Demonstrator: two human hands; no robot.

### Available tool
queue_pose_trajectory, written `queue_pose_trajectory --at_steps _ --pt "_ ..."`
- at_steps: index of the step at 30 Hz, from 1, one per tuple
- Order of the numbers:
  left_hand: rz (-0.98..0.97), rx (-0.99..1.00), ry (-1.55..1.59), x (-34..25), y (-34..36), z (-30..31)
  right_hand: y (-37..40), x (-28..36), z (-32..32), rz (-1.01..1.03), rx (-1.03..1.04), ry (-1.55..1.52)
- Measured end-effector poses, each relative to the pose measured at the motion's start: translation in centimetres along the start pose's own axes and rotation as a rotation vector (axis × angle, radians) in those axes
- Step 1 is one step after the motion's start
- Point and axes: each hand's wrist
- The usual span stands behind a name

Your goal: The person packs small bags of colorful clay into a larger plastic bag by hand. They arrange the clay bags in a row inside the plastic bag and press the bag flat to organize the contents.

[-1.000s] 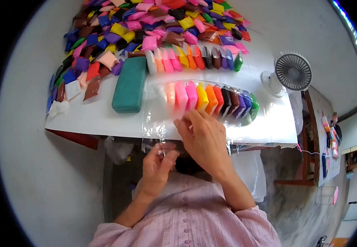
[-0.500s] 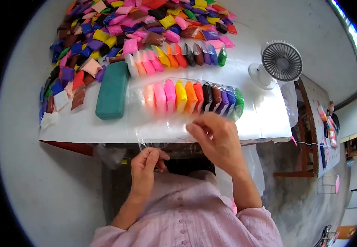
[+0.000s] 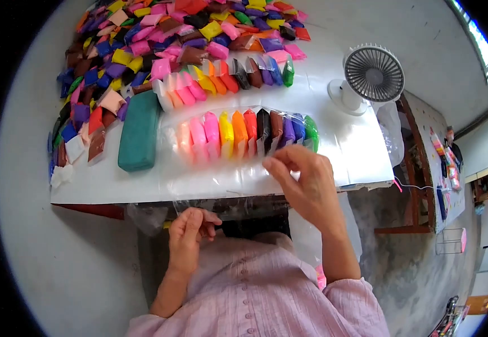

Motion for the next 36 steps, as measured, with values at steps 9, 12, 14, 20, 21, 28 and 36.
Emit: queue_pose_trajectory --at_steps 9,12,14,20,21,28,36 --pt "0.193 0.250 -0.209 -0.7 1.8 3.4 0.7 0.1 2.2 0.176 -0.113 -0.030" --pt "0.083 0.222 -0.603 -4.8 3.7 3.8 -1.5 -0.7 4.5 0.329 -0.149 0.374" --pt "-0.223 0.084 -0.836 -9.1 4.5 3.1 -3.5 -1.7 5.2 0.419 -0.028 0.457" --pt "-1.099 0.040 -1.514 -16.8 -8.2 -2.7 -6.5 -4.2 4.1 0.381 0.329 0.350" --pt "-1.102 0.091 -1.542 -16.3 -10.2 -3.3 -6.7 -4.5 3.9 0.387 0.339 0.325" --pt "-0.748 0.418 -1.542 -14.0 -13.6 -4.5 -6.2 -6.0 2.1 0.368 0.304 0.210" --pt "-0.715 0.462 -1.440 -13.4 -13.2 -4.4 -5.5 -6.0 1.6 0.445 0.201 0.273"
Point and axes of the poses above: each hand's wrist, its own y-axis away from the middle knuckle, its own z-axis out of the back of the hand, x = y × z, and after that the axes turned 9 degrees about z, right-handed
